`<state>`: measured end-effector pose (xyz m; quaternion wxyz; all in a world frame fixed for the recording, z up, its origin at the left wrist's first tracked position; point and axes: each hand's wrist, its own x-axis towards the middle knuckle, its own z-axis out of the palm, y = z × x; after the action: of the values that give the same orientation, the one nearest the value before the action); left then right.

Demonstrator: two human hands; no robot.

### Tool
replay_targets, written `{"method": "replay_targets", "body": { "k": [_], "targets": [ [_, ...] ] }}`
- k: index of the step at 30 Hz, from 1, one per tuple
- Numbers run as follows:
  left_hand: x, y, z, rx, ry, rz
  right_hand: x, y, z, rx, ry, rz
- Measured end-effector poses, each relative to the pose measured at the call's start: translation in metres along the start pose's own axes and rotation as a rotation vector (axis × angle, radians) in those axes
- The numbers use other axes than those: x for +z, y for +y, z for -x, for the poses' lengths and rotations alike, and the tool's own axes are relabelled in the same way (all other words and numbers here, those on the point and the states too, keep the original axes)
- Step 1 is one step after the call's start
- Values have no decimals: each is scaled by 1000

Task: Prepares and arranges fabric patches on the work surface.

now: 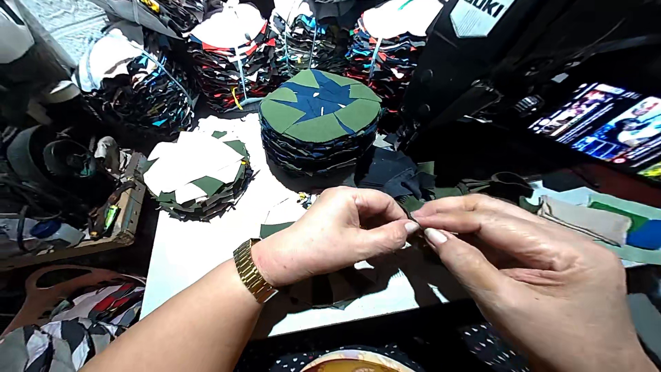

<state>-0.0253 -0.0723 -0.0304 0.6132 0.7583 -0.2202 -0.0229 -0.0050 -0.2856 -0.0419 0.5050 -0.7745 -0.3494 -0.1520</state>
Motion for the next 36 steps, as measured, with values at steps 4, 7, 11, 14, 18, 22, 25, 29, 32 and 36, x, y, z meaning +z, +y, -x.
{"method": "replay_targets", "body": {
  "k": [4,7,11,14,18,22,25,29,32,36],
  "targets": [
    [1,-5,-4,23,35,-59,4,-1,0,-14,11,18],
    [3,-5,-4,40,70,-103,7,-2,0,-14,23,38],
    [4,-4,-3,11,94,-86,11,-3,0,-33,32,63],
    [3,-4,-3,10,96,-61,11,-3,-2,13,30,-14],
    [1,2,2,-28,64,73,10,0,-5,102,-7,-151],
    [1,-2,-2,-22,44,98,13,2,-3,144,9,-230],
    [1,0,1,-30,30,116,15,1,-2,128,22,-188],
    [2,4,2,-52,8,154,15,1,-3,75,27,-133],
    [2,1,1,-6,-7,139,15,1,-3,66,34,-130],
    [2,1,0,13,-29,169,15,3,-3,98,49,-220]
  ]
}}
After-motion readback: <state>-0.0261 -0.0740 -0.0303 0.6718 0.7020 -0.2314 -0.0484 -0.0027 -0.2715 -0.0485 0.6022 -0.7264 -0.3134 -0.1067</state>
